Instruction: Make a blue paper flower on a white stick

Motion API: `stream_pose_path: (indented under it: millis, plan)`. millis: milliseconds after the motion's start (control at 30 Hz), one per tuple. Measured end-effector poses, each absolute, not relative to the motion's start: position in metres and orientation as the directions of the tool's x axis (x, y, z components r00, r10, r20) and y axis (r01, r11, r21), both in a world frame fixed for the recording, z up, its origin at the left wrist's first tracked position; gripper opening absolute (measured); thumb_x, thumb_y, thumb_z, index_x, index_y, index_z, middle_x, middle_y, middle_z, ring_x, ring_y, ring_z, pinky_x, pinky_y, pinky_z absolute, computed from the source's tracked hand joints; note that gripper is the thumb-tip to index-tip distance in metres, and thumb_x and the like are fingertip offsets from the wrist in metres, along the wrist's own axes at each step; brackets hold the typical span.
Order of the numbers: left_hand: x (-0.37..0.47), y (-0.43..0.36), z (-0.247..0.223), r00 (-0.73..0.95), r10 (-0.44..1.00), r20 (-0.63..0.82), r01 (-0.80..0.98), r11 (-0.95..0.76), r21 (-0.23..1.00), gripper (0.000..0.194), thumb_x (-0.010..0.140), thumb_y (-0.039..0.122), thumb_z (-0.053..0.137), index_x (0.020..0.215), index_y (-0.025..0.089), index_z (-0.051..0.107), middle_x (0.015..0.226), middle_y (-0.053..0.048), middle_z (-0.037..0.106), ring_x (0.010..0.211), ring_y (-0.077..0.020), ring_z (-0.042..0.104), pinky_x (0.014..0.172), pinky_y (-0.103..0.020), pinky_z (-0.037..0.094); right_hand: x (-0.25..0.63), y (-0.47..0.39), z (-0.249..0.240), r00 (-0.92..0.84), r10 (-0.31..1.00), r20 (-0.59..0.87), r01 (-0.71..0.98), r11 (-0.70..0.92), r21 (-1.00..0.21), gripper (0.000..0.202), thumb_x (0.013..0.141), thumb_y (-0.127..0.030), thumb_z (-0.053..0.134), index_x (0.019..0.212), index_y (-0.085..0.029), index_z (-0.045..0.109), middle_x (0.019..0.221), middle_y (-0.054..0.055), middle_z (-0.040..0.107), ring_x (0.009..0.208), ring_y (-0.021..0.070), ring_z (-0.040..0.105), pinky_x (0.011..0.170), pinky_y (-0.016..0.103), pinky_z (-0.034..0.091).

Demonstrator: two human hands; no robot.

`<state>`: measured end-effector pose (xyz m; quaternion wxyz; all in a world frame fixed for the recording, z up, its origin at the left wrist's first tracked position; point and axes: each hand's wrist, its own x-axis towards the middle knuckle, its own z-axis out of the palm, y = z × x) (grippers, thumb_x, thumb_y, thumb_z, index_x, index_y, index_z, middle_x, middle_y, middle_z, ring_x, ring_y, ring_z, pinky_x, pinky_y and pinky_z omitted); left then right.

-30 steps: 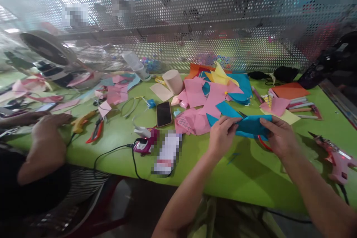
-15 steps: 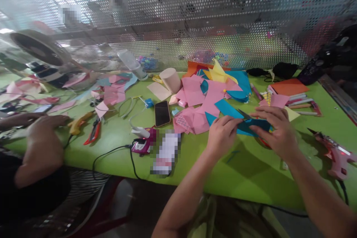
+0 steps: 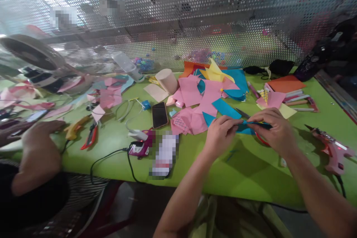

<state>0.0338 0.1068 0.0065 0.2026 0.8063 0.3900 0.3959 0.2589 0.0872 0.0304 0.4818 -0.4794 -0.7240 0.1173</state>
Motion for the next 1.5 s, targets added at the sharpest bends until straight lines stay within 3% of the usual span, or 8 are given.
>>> stream_pose_path:
  millis: [267, 533, 733, 933, 1033, 1200, 1367, 1500]
  plan:
    - [0.031, 0.110, 0.006, 0.347, 0.824, 0.448, 0.371, -0.559, 0.741, 0.020, 0.102, 0.018, 0.067, 0.113, 0.023, 0.083, 0.107, -0.007, 0.083, 0.099, -0.0198, 0.077, 0.090, -0.032, 0.061, 0.264, 0.087, 0.025, -0.027, 0.867, 0.497, 0.547, 0.429, -0.719, 0.012, 0.096, -0.051, 0.079, 0.094, -0.040, 0.082, 0.091, 0.005, 0.079, 0.092, 0.0323, 0.069, 0.083, 0.048, 0.053]
    - [0.019, 0.116, 0.009, 0.315, 0.880, 0.355, 0.379, -0.459, 0.803, 0.014, 0.099, 0.022, 0.073, 0.110, 0.023, 0.083, 0.103, -0.006, 0.082, 0.097, -0.0201, 0.076, 0.087, -0.031, 0.060, 0.272, 0.086, 0.025, 0.081, 0.915, 0.395, 0.471, 0.314, -0.824, 0.024, 0.090, -0.055, 0.082, 0.091, -0.031, 0.082, 0.092, 0.005, 0.076, 0.089, 0.0286, 0.071, 0.084, 0.045, 0.055]
    - [0.013, 0.118, 0.010, 0.272, 0.913, 0.305, 0.325, -0.386, 0.864, 0.012, 0.097, 0.022, 0.076, 0.106, 0.021, 0.083, 0.100, -0.006, 0.083, 0.092, -0.0189, 0.075, 0.082, -0.029, 0.058, 0.276, 0.086, 0.021, 0.148, 0.947, 0.284, 0.420, 0.200, -0.885, 0.030, 0.086, -0.058, 0.086, 0.092, -0.029, 0.083, 0.089, 0.005, 0.078, 0.081, 0.0258, 0.071, 0.067, 0.038, 0.053]
    - [0.013, 0.119, 0.006, 0.249, 0.929, 0.273, 0.281, -0.339, 0.898, 0.011, 0.097, 0.025, 0.075, 0.102, 0.020, 0.083, 0.094, -0.006, 0.083, 0.085, -0.0182, 0.075, 0.077, -0.028, 0.057, 0.278, 0.086, 0.018, 0.148, 0.957, 0.250, 0.388, 0.176, -0.905, 0.028, 0.085, -0.059, 0.087, 0.093, -0.032, 0.083, 0.085, 0.003, 0.078, 0.075, 0.0251, 0.070, 0.062, 0.037, 0.052]
    - [0.010, 0.120, 0.007, 0.271, 0.924, 0.271, 0.307, -0.349, 0.885, 0.011, 0.098, 0.022, 0.073, 0.102, 0.021, 0.083, 0.093, -0.005, 0.082, 0.085, -0.0186, 0.075, 0.077, -0.029, 0.057, 0.276, 0.086, 0.020, 0.127, 0.940, 0.316, 0.430, 0.234, -0.872, 0.027, 0.087, -0.060, 0.085, 0.092, -0.034, 0.082, 0.090, 0.004, 0.079, 0.080, 0.0267, 0.071, 0.067, 0.039, 0.055]
    - [0.015, 0.116, 0.019, 0.352, 0.847, 0.399, 0.422, -0.524, 0.740, 0.014, 0.100, 0.026, 0.075, 0.112, 0.025, 0.083, 0.116, -0.007, 0.082, 0.116, -0.0254, 0.072, 0.105, -0.041, 0.053, 0.268, 0.085, 0.026, 0.036, 0.883, 0.468, 0.501, 0.390, -0.773, 0.022, 0.092, -0.054, 0.082, 0.091, -0.032, 0.083, 0.091, 0.005, 0.078, 0.088, 0.0275, 0.070, 0.082, 0.044, 0.055]
    - [0.032, 0.110, 0.022, 0.396, 0.843, 0.364, 0.482, -0.529, 0.699, 0.012, 0.103, 0.031, 0.073, 0.105, 0.026, 0.084, 0.104, -0.005, 0.084, 0.106, -0.0246, 0.073, 0.103, -0.042, 0.048, 0.260, 0.083, 0.023, -0.038, 0.886, 0.461, 0.509, 0.415, -0.755, 0.015, 0.094, -0.048, 0.080, 0.092, -0.033, 0.084, 0.091, 0.005, 0.076, 0.089, 0.0287, 0.070, 0.080, 0.044, 0.053]
    - [0.035, 0.110, 0.020, 0.394, 0.853, 0.342, 0.496, -0.511, 0.702, 0.010, 0.101, 0.030, 0.075, 0.097, 0.025, 0.083, 0.099, -0.004, 0.084, 0.101, -0.0237, 0.074, 0.101, -0.042, 0.046, 0.258, 0.082, 0.023, -0.027, 0.899, 0.437, 0.498, 0.391, -0.774, 0.018, 0.094, -0.052, 0.080, 0.091, -0.035, 0.084, 0.091, 0.007, 0.076, 0.090, 0.0307, 0.070, 0.080, 0.046, 0.053]
